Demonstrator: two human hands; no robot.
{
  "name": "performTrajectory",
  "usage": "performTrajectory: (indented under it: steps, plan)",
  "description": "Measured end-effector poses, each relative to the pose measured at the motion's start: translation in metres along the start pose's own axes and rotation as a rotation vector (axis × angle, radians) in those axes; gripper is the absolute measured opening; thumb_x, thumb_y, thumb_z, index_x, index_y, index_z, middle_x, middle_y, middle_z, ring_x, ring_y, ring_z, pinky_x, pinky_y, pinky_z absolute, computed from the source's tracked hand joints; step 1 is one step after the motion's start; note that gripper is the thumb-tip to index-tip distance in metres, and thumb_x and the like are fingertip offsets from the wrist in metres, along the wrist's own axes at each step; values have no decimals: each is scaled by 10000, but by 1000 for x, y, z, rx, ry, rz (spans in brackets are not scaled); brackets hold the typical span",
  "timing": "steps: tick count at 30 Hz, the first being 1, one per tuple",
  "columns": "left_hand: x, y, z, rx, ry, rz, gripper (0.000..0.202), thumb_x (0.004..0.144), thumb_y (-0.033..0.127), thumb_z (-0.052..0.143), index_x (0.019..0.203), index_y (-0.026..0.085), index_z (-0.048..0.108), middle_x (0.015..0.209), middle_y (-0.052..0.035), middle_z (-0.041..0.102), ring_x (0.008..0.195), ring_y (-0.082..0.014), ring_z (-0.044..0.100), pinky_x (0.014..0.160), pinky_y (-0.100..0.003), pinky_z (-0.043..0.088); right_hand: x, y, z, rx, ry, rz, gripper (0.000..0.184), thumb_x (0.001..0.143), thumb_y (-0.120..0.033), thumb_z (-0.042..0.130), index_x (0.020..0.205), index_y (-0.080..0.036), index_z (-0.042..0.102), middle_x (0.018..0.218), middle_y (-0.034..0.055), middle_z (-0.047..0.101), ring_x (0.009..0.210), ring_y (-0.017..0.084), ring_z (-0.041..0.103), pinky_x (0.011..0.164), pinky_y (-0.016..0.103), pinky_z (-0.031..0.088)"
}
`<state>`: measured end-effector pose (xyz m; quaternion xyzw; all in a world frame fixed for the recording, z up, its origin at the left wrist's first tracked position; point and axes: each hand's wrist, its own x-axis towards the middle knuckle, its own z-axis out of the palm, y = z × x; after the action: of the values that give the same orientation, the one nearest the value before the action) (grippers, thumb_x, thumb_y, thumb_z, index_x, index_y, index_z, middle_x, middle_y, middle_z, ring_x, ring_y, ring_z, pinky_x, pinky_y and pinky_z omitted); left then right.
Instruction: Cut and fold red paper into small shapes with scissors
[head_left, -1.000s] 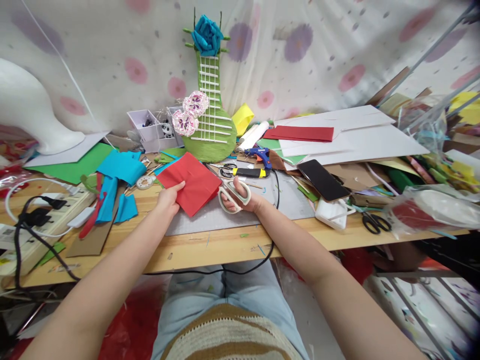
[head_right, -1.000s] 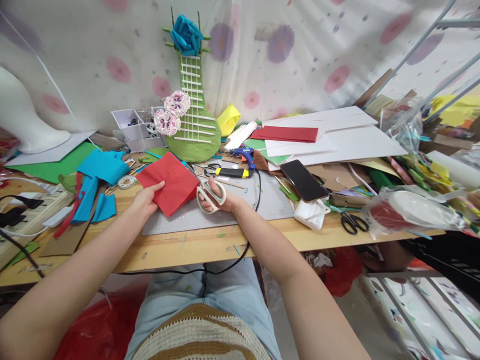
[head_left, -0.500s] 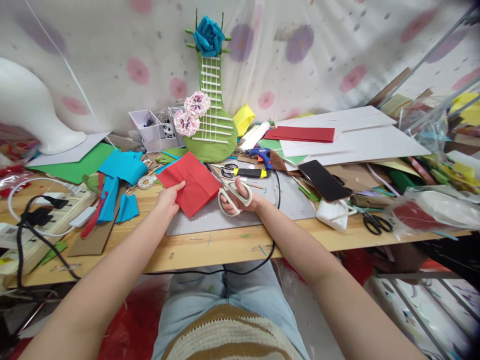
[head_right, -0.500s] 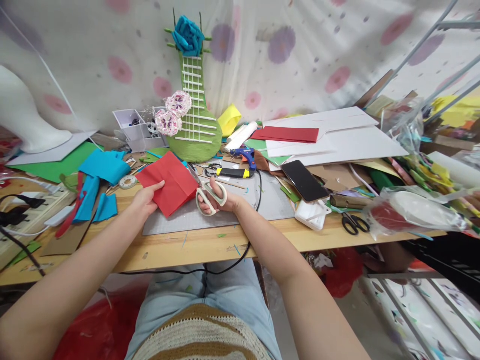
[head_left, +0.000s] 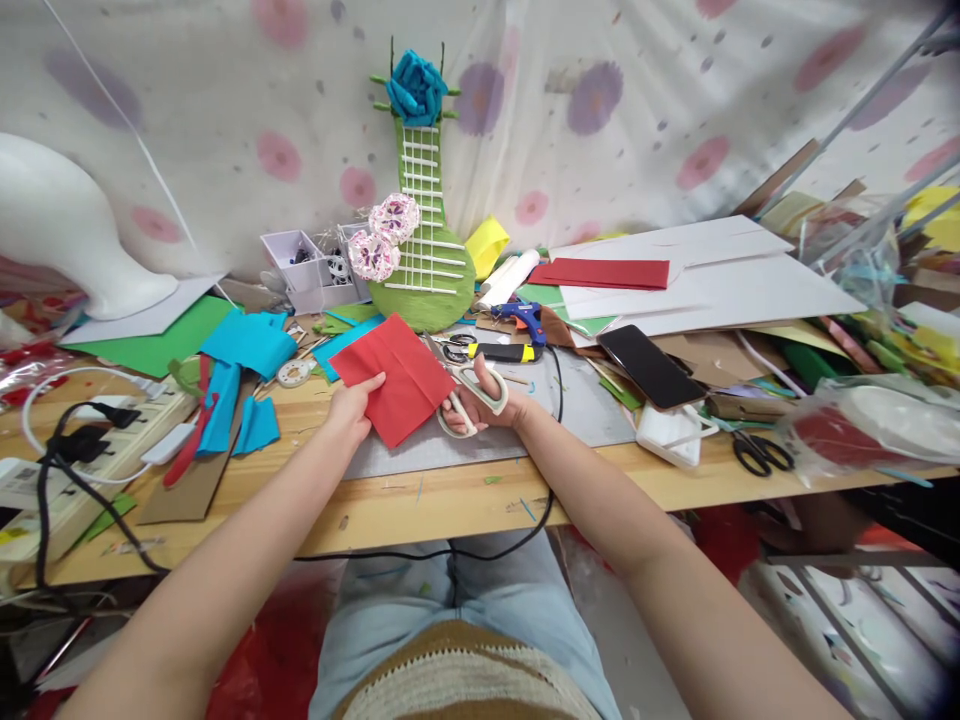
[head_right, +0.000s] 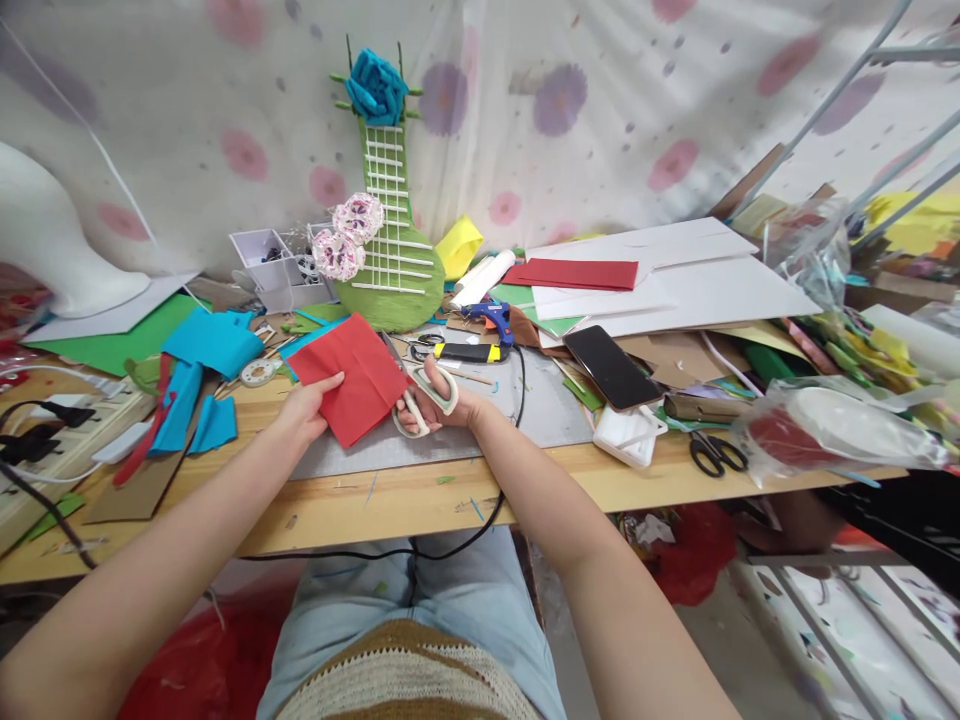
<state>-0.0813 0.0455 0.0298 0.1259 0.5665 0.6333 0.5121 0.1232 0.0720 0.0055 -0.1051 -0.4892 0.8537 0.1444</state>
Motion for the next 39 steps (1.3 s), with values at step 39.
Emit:
performTrajectory:
  steps: [39]
  plan:
    - [-14,-8,9,30,-30,74,204,628,12,698,781,142,670,888,-91,722,820,-242,693,843,-442,537,6,-10,-1,-283,96,-106,845,685,-848,-74,736,-181,443,510,5,468,357,81,332,309,205,198]
